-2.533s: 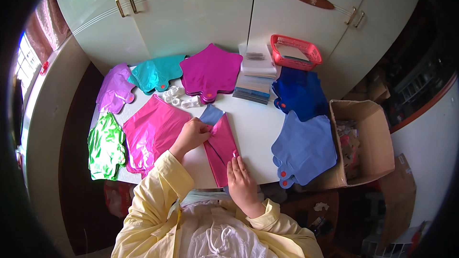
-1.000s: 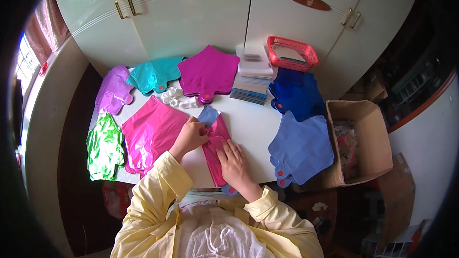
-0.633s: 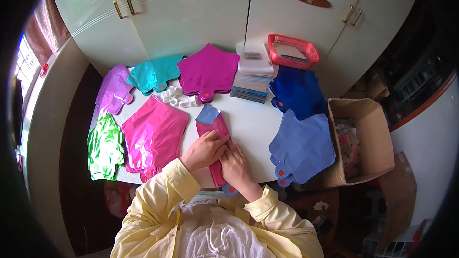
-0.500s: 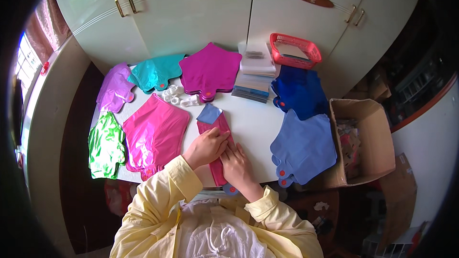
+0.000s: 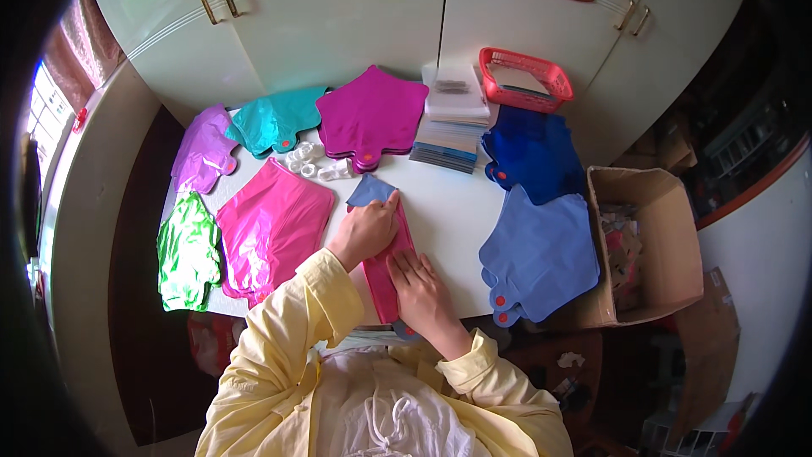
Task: Folding a pink foil balloon and inserting it into a cardboard backing sleeve for retail packaging.
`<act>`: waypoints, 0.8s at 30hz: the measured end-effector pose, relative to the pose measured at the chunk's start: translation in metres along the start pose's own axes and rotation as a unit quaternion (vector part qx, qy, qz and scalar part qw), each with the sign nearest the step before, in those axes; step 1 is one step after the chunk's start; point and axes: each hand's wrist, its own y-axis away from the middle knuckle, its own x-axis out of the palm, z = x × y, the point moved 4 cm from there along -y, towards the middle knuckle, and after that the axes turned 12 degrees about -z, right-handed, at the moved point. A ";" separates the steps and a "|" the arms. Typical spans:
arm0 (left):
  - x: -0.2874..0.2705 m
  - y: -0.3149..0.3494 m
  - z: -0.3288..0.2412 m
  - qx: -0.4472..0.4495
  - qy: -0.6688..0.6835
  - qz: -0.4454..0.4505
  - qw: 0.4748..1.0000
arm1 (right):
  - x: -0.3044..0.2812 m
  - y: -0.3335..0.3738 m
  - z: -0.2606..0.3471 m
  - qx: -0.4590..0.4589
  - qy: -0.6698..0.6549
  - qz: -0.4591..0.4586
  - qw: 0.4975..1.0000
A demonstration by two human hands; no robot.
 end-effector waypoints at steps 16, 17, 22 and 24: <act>0.004 -0.003 0.004 0.015 -0.102 0.027 0.994 | -0.054 0.018 0.002 0.014 -0.051 0.094 0.994; 0.003 -0.002 0.004 0.021 -0.117 0.023 0.993 | -0.048 0.010 -0.006 0.036 -0.043 0.111 0.992; 0.005 -0.003 0.004 0.021 -0.112 0.013 0.993 | -0.006 -0.058 -0.051 0.163 -0.076 -0.076 0.981; 0.005 -0.005 0.002 0.016 -0.098 0.020 0.995 | 0.014 -0.073 -0.074 0.171 -0.059 -0.085 0.980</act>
